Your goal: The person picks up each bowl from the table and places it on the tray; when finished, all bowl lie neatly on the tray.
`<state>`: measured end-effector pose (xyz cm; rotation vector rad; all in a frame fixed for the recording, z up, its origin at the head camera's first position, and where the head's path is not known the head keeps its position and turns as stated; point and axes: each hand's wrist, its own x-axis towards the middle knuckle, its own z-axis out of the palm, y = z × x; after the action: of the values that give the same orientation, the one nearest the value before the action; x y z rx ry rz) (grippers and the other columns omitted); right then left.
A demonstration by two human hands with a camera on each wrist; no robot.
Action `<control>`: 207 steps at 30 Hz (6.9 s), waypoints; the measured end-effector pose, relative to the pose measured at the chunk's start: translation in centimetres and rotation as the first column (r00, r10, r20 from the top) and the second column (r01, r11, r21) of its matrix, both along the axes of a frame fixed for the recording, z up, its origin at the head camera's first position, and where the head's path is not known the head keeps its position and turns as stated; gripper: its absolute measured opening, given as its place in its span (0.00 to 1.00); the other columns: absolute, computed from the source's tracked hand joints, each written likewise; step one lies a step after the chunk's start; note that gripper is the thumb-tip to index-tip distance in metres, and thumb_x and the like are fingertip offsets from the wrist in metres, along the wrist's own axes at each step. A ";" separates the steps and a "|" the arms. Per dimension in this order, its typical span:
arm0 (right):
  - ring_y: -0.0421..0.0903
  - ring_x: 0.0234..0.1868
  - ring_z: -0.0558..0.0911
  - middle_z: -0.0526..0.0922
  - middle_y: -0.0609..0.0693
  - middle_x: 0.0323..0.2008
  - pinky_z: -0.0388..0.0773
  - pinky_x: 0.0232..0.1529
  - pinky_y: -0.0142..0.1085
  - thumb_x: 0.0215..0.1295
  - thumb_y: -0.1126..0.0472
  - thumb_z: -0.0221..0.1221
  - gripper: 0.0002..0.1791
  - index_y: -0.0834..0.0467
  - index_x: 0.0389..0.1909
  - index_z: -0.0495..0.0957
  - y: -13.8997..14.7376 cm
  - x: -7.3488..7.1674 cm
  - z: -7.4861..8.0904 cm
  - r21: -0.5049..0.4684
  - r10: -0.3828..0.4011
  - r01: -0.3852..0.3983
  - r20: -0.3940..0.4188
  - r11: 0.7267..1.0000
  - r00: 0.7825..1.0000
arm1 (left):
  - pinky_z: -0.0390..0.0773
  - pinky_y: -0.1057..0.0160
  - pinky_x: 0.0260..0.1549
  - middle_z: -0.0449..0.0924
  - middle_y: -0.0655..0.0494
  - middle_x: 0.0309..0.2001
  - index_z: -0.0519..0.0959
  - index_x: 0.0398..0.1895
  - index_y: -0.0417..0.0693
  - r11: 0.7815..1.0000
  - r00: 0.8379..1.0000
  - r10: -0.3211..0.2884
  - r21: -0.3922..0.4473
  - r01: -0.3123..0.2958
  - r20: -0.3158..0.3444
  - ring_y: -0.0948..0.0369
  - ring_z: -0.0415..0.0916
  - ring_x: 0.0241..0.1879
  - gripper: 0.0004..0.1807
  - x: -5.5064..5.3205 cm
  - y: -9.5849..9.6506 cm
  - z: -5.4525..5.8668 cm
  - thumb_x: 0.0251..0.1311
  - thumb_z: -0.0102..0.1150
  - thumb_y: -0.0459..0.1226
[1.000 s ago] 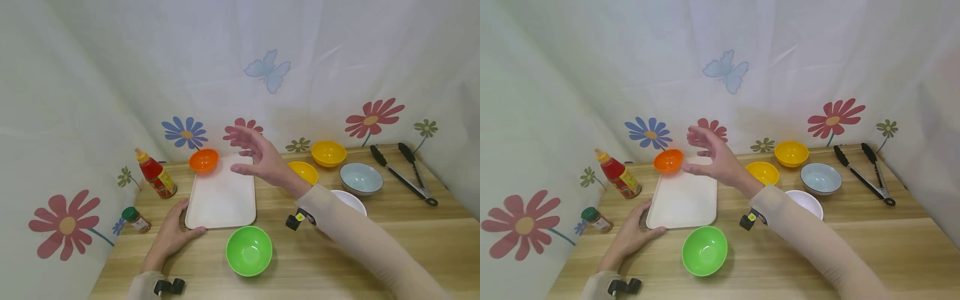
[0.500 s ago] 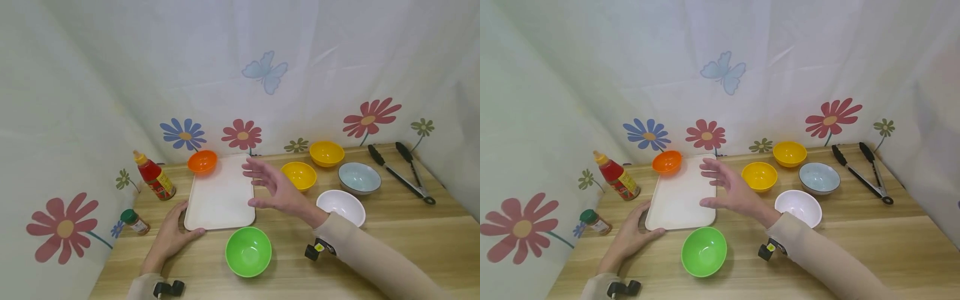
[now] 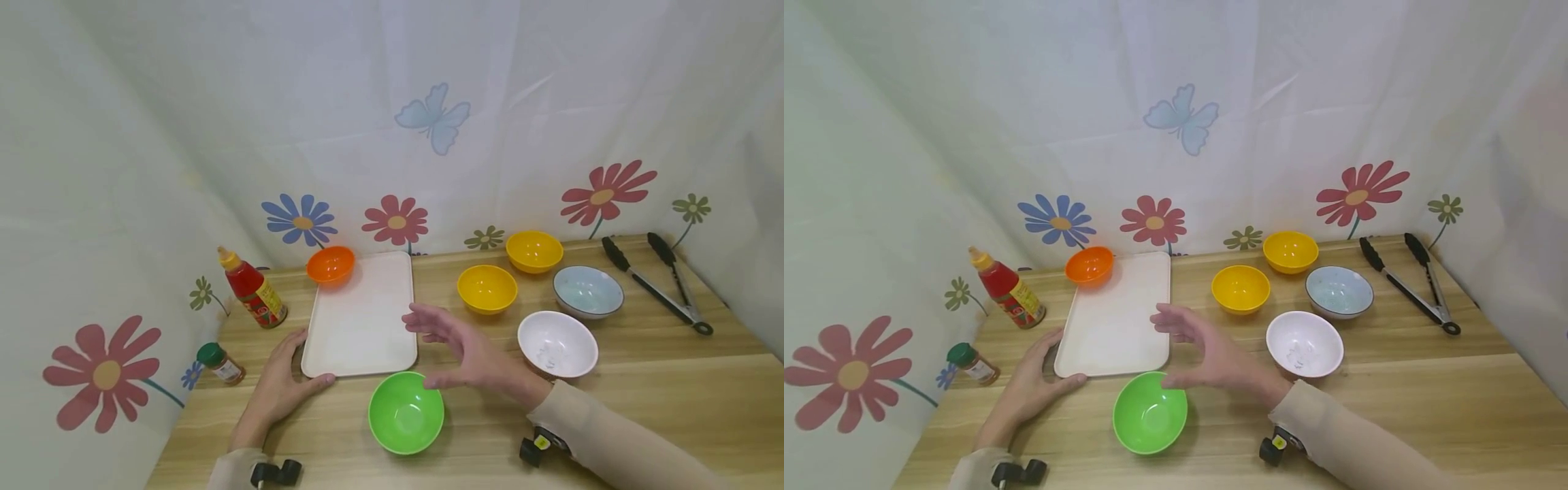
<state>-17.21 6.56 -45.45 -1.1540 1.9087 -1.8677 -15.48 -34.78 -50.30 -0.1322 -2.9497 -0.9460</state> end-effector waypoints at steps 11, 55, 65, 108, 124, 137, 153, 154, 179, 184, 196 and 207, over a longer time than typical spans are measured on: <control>0.57 0.81 0.73 0.69 0.61 0.82 0.62 0.87 0.44 0.59 0.58 0.83 0.62 0.46 0.89 0.57 0.6 1.3 -3.7 0.087 0.111 -0.113 0.036 0.990 0.993 | 0.54 0.28 0.84 0.56 0.37 0.88 0.60 0.88 0.47 1.000 1.000 -0.002 0.005 0.002 0.003 0.35 0.53 0.86 0.66 0.2 0.0 -0.1 0.55 0.81 0.68; 0.47 0.78 0.73 0.76 0.41 0.77 0.64 0.85 0.48 0.53 0.57 0.87 0.60 0.46 0.85 0.65 0.1 0.5 -2.1 0.151 -0.078 0.063 0.094 0.987 0.993 | 0.53 0.28 0.84 0.56 0.38 0.88 0.60 0.88 0.46 1.000 1.000 -0.005 0.016 0.004 0.004 0.35 0.53 0.86 0.66 0.1 0.0 0.1 0.55 0.81 0.68; 0.51 0.79 0.73 0.74 0.48 0.77 0.71 0.81 0.35 0.55 0.62 0.86 0.58 0.51 0.84 0.65 0.1 -1.7 -1.1 0.055 -0.120 0.115 0.099 0.992 0.988 | 0.53 0.28 0.84 0.56 0.38 0.88 0.60 0.88 0.46 1.000 1.000 -0.009 0.023 0.009 0.005 0.35 0.52 0.86 0.66 0.0 0.0 0.1 0.55 0.82 0.68; 0.53 0.80 0.72 0.72 0.45 0.79 0.66 0.86 0.53 0.57 0.53 0.86 0.58 0.47 0.85 0.63 -3.9 -5.7 0.8 0.070 -0.422 0.417 0.125 0.906 0.898 | 0.54 0.29 0.85 0.55 0.39 0.88 0.59 0.88 0.45 1.000 1.000 -0.006 0.028 0.006 0.015 0.36 0.53 0.86 0.67 0.1 0.2 -0.3 0.55 0.82 0.67; 0.50 0.80 0.72 0.71 0.45 0.81 0.71 0.83 0.51 0.58 0.47 0.86 0.62 0.44 0.88 0.59 -5.8 -8.6 0.3 0.064 -0.478 0.474 0.169 0.878 0.862 | 0.55 0.30 0.85 0.59 0.40 0.87 0.61 0.88 0.46 1.000 1.000 -0.011 0.026 0.011 -0.009 0.37 0.55 0.85 0.66 -0.3 -0.1 -0.3 0.53 0.83 0.67; 0.54 0.85 0.67 0.65 0.50 0.85 0.67 0.85 0.49 0.59 0.51 0.85 0.62 0.46 0.89 0.57 -7.6 -11.1 -0.2 0.036 -0.501 0.506 0.208 0.862 0.840 | 0.55 0.30 0.85 0.57 0.39 0.88 0.60 0.88 0.46 1.000 1.000 -0.003 0.029 0.003 0.011 0.36 0.54 0.86 0.66 0.1 0.3 -0.3 0.54 0.83 0.66; 0.56 0.80 0.71 0.66 0.51 0.84 0.73 0.81 0.52 0.60 0.49 0.85 0.62 0.48 0.88 0.57 -8.7 -13.5 -0.7 0.054 -0.515 0.514 0.187 0.856 0.837 | 0.55 0.29 0.84 0.56 0.38 0.88 0.60 0.89 0.46 1.000 1.000 0.006 0.016 -0.006 0.011 0.35 0.53 0.86 0.67 0.0 0.0 0.0 0.54 0.81 0.68; 0.55 0.80 0.71 0.66 0.51 0.84 0.73 0.82 0.53 0.60 0.49 0.85 0.61 0.48 0.88 0.57 -8.7 -13.6 -0.8 0.057 -0.519 0.518 0.190 0.853 0.834 | 0.55 0.29 0.84 0.56 0.38 0.88 0.60 0.88 0.46 1.000 1.000 0.005 0.013 -0.005 0.012 0.35 0.53 0.86 0.67 -0.1 0.0 0.0 0.54 0.81 0.68; 0.58 0.81 0.67 0.64 0.55 0.85 0.64 0.86 0.58 0.62 0.50 0.84 0.62 0.53 0.89 0.55 -9.6 -15.7 -1.9 0.134 -0.581 0.566 0.138 0.814 0.802 | 0.54 0.29 0.84 0.55 0.39 0.88 0.60 0.89 0.47 1.000 1.000 0.003 0.008 -0.004 0.008 0.36 0.52 0.87 0.66 -0.1 0.3 0.6 0.55 0.82 0.67; 0.59 0.83 0.66 0.62 0.55 0.87 0.60 0.88 0.58 0.62 0.51 0.83 0.63 0.53 0.90 0.53 -9.6 -16.0 -2.8 0.165 -0.584 0.564 0.110 0.809 0.805 | 0.54 0.29 0.85 0.55 0.39 0.88 0.60 0.89 0.47 1.000 1.000 0.002 0.014 -0.002 0.011 0.36 0.51 0.87 0.66 0.1 0.2 0.5 0.54 0.82 0.67; 0.58 0.85 0.64 0.62 0.56 0.87 0.56 0.89 0.57 0.64 0.53 0.82 0.61 0.56 0.90 0.55 -9.6 -16.4 -3.8 0.212 -0.589 0.571 0.032 0.793 0.807 | 0.53 0.28 0.84 0.54 0.38 0.88 0.59 0.89 0.48 1.000 1.000 -0.002 0.016 0.002 0.014 0.36 0.51 0.87 0.67 0.1 0.2 0.3 0.54 0.82 0.67; 0.58 0.85 0.63 0.58 0.56 0.89 0.58 0.89 0.57 0.63 0.52 0.83 0.65 0.54 0.91 0.50 -10.0 -15.8 -3.5 0.210 -0.609 0.595 0.002 0.776 0.793 | 0.53 0.29 0.85 0.54 0.39 0.89 0.59 0.89 0.48 1.000 0.999 0.012 -0.001 -0.012 0.030 0.36 0.50 0.87 0.67 0.1 0.1 0.3 0.55 0.81 0.68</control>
<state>-33.04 -3.44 -48.98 -0.4141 2.5639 -1.8808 -15.37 -34.68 -50.05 -0.1017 -2.9746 -0.9537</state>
